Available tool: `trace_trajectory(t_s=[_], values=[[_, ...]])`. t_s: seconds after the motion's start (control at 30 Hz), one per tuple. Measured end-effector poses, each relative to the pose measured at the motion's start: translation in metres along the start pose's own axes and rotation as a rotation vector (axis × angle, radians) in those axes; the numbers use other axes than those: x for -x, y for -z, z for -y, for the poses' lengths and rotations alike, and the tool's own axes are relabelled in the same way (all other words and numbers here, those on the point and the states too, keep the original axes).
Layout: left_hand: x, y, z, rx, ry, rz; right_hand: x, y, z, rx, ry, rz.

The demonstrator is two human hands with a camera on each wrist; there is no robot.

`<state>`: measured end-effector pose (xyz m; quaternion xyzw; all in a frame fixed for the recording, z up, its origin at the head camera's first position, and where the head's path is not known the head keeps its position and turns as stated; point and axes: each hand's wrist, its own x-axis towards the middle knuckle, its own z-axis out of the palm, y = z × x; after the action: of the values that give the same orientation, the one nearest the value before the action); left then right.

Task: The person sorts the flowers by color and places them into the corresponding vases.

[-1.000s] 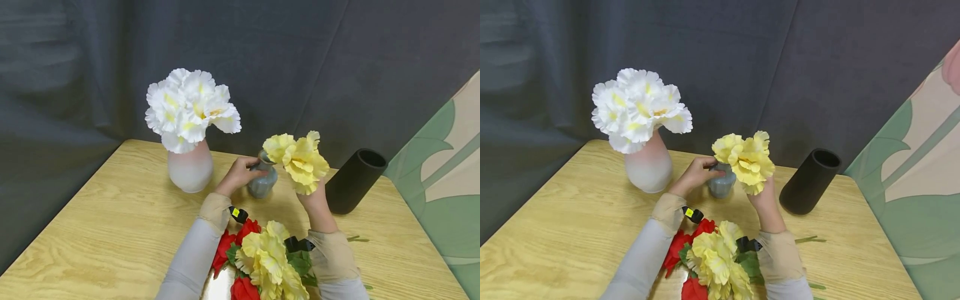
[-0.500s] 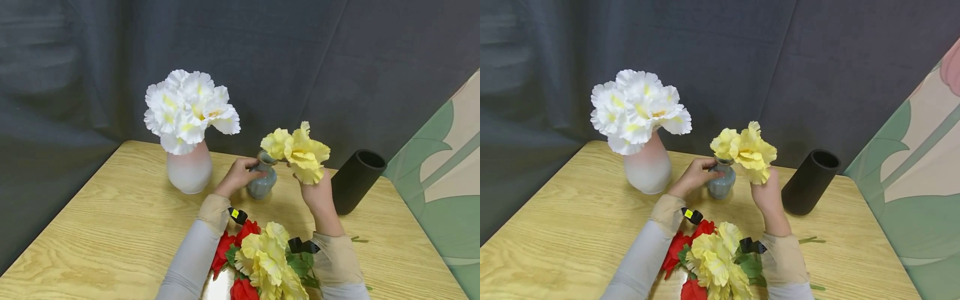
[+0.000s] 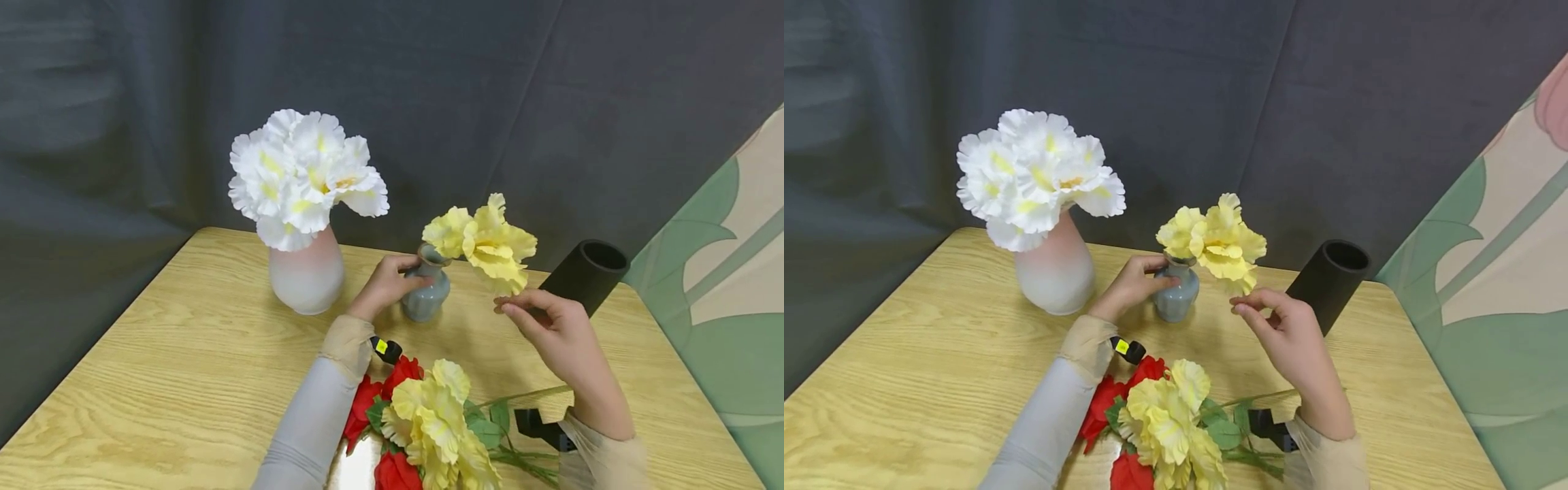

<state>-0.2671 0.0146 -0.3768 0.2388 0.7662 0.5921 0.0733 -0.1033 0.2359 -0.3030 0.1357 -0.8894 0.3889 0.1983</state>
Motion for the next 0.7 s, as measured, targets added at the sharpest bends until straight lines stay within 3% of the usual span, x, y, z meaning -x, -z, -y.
trace_trajectory(t_s=[0.2, 0.4, 0.7], values=[[0.001, -0.001, 0.000, 0.009, 0.011, -0.003, 0.014, 0.007, -0.002, 0.101, 0.029, 0.320], [0.002, -0.003, 0.000, 0.011, 0.023, -0.008, 0.019, -0.003, -0.008, 0.013, -0.007, 0.656], [0.001, -0.002, -0.001, 0.014, 0.033, -0.009, 0.021, -0.023, -0.006, -0.097, -0.015, 0.880]])
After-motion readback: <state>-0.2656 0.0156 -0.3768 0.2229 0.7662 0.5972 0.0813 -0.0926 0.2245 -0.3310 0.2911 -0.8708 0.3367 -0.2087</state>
